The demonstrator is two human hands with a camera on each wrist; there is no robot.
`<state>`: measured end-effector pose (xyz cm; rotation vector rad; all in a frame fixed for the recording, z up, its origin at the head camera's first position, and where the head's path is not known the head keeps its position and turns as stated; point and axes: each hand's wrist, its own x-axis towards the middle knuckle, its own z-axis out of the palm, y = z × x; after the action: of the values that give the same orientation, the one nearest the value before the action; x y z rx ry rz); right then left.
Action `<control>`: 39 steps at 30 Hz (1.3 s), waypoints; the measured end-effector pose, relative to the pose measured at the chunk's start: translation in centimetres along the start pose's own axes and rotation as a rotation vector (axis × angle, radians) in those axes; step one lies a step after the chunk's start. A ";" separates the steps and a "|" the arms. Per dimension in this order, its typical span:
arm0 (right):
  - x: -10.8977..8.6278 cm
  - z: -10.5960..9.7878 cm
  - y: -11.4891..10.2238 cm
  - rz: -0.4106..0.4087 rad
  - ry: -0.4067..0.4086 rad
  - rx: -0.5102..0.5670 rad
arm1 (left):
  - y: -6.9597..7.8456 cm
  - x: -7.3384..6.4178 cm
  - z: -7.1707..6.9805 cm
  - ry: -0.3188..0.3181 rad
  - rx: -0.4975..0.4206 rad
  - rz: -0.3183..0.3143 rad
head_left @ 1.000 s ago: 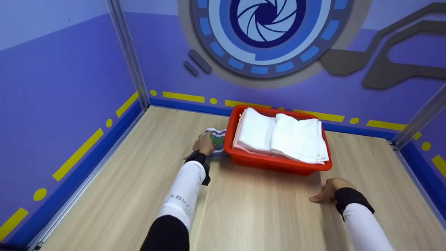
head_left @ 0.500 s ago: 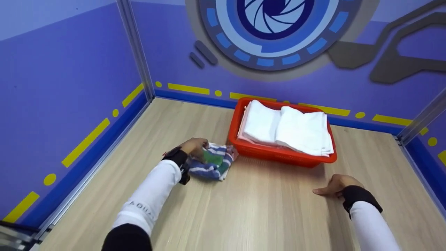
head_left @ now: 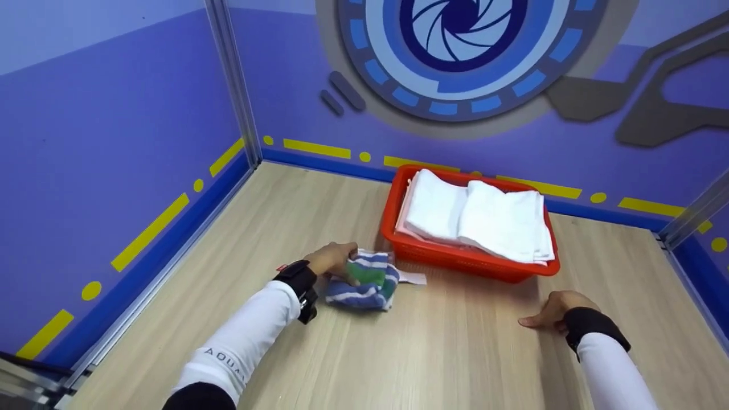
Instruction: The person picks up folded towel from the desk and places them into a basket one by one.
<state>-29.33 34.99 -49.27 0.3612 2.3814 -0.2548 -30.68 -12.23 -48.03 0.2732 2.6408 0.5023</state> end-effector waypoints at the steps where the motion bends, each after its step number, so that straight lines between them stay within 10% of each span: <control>1: -0.1 -0.1 0.0 -0.003 0.000 0.003 | 0.1 0.1 0.1 -0.002 -0.019 0.008; 39: -0.6 0.4 1.0 -0.109 -0.025 -0.014 | 11.5 1.5 5.0 -0.018 0.034 0.013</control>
<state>-28.38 35.72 -49.24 0.2207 2.3799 -0.2908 -28.50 0.16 -48.29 0.3035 2.6341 0.4576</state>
